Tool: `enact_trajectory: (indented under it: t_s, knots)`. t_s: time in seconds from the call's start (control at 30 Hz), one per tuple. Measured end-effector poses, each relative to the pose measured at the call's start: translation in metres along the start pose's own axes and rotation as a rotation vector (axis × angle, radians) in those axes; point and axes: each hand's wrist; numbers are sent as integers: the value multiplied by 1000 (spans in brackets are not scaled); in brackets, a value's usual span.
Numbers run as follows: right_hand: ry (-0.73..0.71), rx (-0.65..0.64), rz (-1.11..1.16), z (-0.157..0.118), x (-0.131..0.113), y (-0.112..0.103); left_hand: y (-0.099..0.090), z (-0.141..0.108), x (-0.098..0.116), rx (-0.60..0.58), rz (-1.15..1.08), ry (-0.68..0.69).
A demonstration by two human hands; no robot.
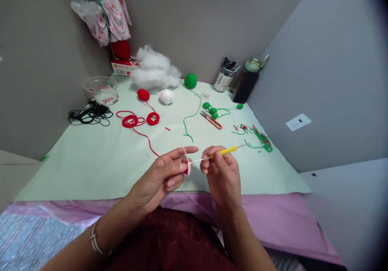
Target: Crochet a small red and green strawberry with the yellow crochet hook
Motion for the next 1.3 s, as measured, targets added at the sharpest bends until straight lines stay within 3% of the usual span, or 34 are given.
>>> enact_trajectory:
  t_s: [0.1,0.3,0.53,0.67,0.93,1.17,1.3]
  knots:
    - [13,-36,-8,0,1,1,0,2,-3,31,72,75]
    - [-149,-47,-295,-8,7,3,-2,2,-10,92,205,215]
    - [14,-20,-48,-2,2,5,-2,2,-8,142,191,219]
    - [19,-32,-56,-2,-1,5,-4,1,-8,132,227,230]
    - [-216,-62,-416,-11,-9,1,-3,-2,-4,144,377,300]
    - [-293,-90,-426,-13,-11,1,2,-1,-1,165,434,317]
    - [-395,-157,-586,-13,-13,-2,1,-1,-1,171,445,324]
Point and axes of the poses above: each hand's wrist, its own z-axis towards the middle knuckle, its own y-axis out of the palm, x = y × z, and after that the axes turned 7 degrees about -z, right-handed
